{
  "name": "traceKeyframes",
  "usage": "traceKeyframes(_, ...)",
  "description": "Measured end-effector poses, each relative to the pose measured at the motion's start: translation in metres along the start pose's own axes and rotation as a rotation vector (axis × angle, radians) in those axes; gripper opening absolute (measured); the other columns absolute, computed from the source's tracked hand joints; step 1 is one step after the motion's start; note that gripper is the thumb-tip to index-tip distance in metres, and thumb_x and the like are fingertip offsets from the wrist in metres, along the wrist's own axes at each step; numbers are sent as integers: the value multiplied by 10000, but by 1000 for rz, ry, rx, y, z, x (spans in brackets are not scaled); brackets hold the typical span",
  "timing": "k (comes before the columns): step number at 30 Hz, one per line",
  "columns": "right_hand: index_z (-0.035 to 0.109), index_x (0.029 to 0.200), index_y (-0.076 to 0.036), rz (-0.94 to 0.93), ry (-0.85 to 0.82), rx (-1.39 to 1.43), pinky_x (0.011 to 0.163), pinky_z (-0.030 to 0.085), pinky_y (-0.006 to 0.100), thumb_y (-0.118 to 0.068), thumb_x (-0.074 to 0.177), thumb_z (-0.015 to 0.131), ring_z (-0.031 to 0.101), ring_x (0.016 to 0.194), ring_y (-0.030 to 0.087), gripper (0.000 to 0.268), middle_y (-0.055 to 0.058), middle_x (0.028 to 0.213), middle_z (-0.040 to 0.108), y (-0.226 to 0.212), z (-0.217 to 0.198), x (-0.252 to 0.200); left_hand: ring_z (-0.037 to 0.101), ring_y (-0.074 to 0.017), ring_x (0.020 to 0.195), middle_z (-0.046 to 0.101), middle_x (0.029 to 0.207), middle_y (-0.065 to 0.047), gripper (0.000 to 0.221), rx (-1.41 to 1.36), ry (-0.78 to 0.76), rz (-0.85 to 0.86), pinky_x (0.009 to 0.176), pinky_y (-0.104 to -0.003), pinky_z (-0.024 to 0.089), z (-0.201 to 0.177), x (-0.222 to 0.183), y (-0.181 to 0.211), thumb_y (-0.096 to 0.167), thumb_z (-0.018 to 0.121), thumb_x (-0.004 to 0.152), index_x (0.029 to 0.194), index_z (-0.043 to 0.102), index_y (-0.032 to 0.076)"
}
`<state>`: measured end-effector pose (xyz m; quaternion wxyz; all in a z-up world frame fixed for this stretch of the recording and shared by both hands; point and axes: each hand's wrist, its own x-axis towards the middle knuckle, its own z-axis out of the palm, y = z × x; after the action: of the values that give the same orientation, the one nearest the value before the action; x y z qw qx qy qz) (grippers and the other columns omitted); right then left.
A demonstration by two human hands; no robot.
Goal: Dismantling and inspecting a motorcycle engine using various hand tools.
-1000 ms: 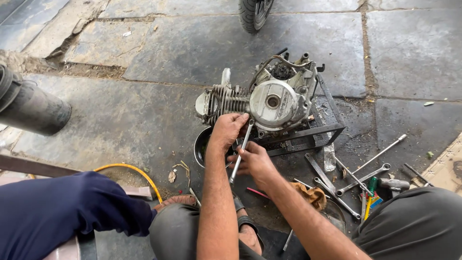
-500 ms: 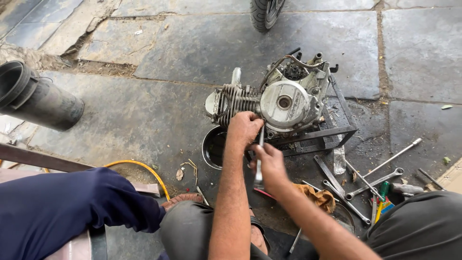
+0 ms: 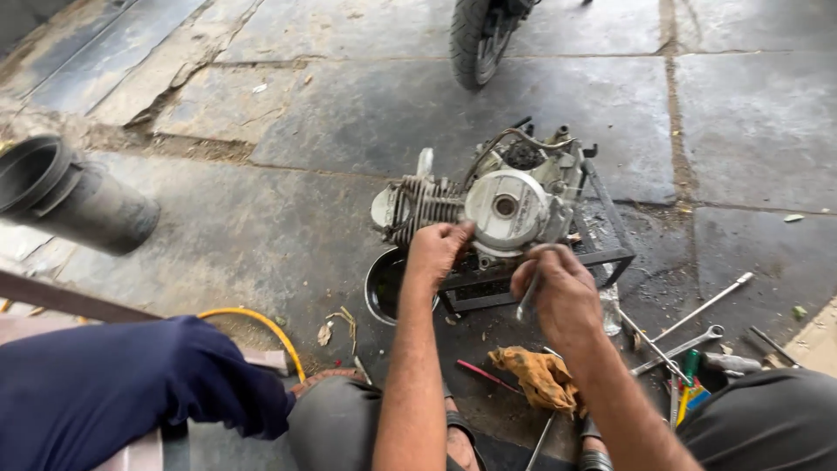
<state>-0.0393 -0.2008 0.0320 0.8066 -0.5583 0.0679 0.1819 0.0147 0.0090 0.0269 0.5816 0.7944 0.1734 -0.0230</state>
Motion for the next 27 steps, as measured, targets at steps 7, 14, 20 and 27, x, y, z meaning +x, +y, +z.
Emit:
traceKeyframes(7,610,990,-50,133,-87,410,635,625,359,-192,1025,463,722,692,260,207,148,813,738,56,30,-7,767,-183,835,799,928,-108,306,173,4,279,768,-330,611,-1,3,-10,217,862,780,1009,783,30)
traceKeyframes(14,661,1099,1,-154,-687,392,709,623,385,-174,1067,571,740,807,253,200,158,885,734,-29,9,-22,709,-167,758,783,863,-76,271,51,-12,245,700,-321,573,3,11,-23,296,747,899,982,793,43)
traceKeyframes(20,644,1136,-15,225,-97,-95,740,596,368,-219,1002,543,725,839,238,265,149,928,773,37,25,-7,668,-145,708,745,790,-55,531,-218,-118,107,648,-317,548,1,27,-37,541,624,989,919,771,35)
traceKeyframes(27,630,1222,-44,323,-99,-289,750,560,394,-246,1031,501,689,856,230,306,125,987,770,47,67,18,631,-191,727,745,813,-112,384,15,-138,112,657,-349,518,-12,17,-20,382,706,973,938,800,12)
